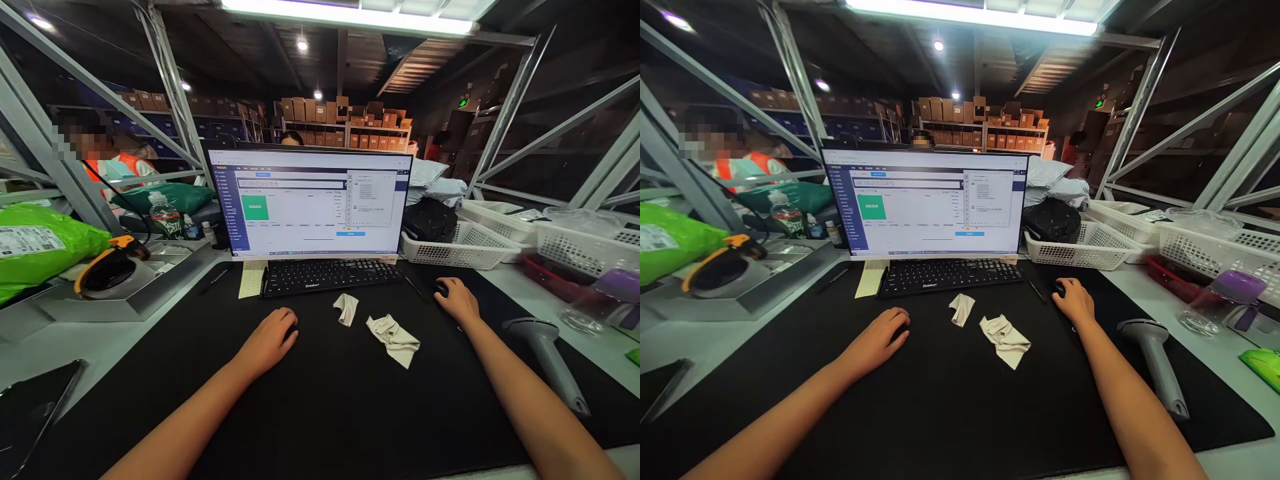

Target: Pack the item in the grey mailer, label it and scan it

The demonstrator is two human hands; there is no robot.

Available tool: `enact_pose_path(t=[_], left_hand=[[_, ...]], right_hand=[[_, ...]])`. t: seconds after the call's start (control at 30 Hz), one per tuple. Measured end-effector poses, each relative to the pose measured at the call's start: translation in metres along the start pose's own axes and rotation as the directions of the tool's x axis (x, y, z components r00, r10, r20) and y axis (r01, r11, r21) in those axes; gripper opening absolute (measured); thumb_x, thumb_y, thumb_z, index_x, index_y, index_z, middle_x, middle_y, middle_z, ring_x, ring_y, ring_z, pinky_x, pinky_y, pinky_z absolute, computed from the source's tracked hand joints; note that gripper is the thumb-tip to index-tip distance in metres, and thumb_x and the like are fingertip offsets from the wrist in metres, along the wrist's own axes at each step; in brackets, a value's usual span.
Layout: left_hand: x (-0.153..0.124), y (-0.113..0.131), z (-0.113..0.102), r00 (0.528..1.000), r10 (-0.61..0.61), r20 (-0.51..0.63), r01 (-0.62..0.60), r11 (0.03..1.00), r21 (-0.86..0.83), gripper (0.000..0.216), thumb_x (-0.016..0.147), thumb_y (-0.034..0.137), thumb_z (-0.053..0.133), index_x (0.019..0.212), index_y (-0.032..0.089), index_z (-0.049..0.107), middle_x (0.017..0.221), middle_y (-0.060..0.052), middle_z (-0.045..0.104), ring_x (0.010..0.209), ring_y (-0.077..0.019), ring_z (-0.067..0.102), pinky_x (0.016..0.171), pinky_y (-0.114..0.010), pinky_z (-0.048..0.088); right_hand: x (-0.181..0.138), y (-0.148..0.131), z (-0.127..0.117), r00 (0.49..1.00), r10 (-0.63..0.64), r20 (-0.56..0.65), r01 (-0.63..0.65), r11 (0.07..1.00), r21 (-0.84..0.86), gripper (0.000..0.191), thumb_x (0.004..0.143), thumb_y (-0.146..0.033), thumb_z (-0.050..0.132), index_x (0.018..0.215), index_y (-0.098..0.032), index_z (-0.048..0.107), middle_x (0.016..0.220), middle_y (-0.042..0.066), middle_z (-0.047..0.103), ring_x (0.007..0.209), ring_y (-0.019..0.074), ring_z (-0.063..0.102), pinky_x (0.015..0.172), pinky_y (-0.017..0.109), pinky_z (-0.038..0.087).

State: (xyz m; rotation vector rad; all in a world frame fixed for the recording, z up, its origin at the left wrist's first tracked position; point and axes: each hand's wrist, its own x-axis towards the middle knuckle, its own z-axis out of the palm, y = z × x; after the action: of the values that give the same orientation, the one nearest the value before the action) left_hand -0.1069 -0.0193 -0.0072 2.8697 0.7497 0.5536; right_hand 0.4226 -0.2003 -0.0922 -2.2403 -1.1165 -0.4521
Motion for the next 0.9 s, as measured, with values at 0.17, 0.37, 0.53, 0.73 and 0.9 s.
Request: enact_pose_path(t=[0.17, 0.37, 0.53, 0.73, 0.9], left_hand=[[0.0007, -0.0007, -0.0003, 1.0, 0.011, 0.01, -0.011, 1.0, 0.003, 0.011, 0.097, 0.027, 0.051, 0.102, 0.021, 0.059, 0.112, -0.009, 0.062, 0.105, -0.0272, 0.061, 0.097, -0.046, 0.052], [0.0008, -0.0012, 0.0006, 1.0, 0.008, 0.012, -0.008, 1.0, 0.005, 0.012, 0.098, 0.027, 0.05, 0.103, 0.021, 0.058, 0.112, -0.009, 0.061, 0.105, -0.0275, 0.06, 0.097, -0.047, 0.052], [0.0008, -0.001, 0.0006, 1.0, 0.003, 0.007, -0.003, 1.0, 0.016, 0.011, 0.097, 0.027, 0.051, 0.103, 0.021, 0.059, 0.112, -0.008, 0.062, 0.104, -0.0272, 0.061, 0.096, -0.046, 0.052], [0.001, -0.0024, 0.0014, 1.0, 0.016, 0.013, -0.016, 1.0, 0.016, 0.011, 0.097, 0.026, 0.05, 0.103, 0.021, 0.058, 0.112, -0.009, 0.061, 0.104, -0.0272, 0.06, 0.097, -0.047, 0.051], [0.001, -0.0031, 0.0024, 1.0, 0.014, 0.001, -0.014, 1.0, 0.012, 0.01, 0.097, 0.027, 0.051, 0.102, 0.021, 0.058, 0.112, -0.008, 0.061, 0.104, -0.027, 0.061, 0.096, -0.046, 0.052]], right_hand=[[-0.0003, -0.002, -0.0033, 1.0, 0.005, 0.014, -0.005, 1.0, -0.021, 0.043, 0.088, -0.036, 0.057, 0.128, -0.024, 0.067, 0.131, 0.009, 0.063, 0.111, 0.0271, 0.065, 0.096, 0.04, 0.052], [0.0005, -0.0018, -0.0018, 1.0, 0.006, 0.01, -0.006, 1.0, -0.024, 0.045, 0.089, -0.036, 0.057, 0.132, -0.025, 0.065, 0.131, 0.009, 0.063, 0.111, 0.0267, 0.065, 0.094, 0.039, 0.052], [0.0016, 0.0007, 0.0015, 1.0, -0.012, 0.01, 0.012, 1.0, -0.002, 0.045, 0.089, -0.035, 0.057, 0.133, -0.025, 0.064, 0.132, 0.009, 0.064, 0.115, 0.0265, 0.064, 0.098, 0.039, 0.051], [0.0012, 0.0001, 0.0022, 1.0, -0.002, 0.01, 0.002, 1.0, -0.015, 0.047, 0.09, -0.035, 0.056, 0.135, -0.023, 0.063, 0.133, 0.009, 0.064, 0.116, 0.0267, 0.064, 0.099, 0.039, 0.051], [0.0004, -0.0016, 0.0002, 1.0, 0.002, 0.02, -0.001, 1.0, -0.026, 0.047, 0.09, -0.034, 0.057, 0.136, -0.024, 0.063, 0.133, 0.01, 0.064, 0.115, 0.0265, 0.064, 0.097, 0.04, 0.051]])
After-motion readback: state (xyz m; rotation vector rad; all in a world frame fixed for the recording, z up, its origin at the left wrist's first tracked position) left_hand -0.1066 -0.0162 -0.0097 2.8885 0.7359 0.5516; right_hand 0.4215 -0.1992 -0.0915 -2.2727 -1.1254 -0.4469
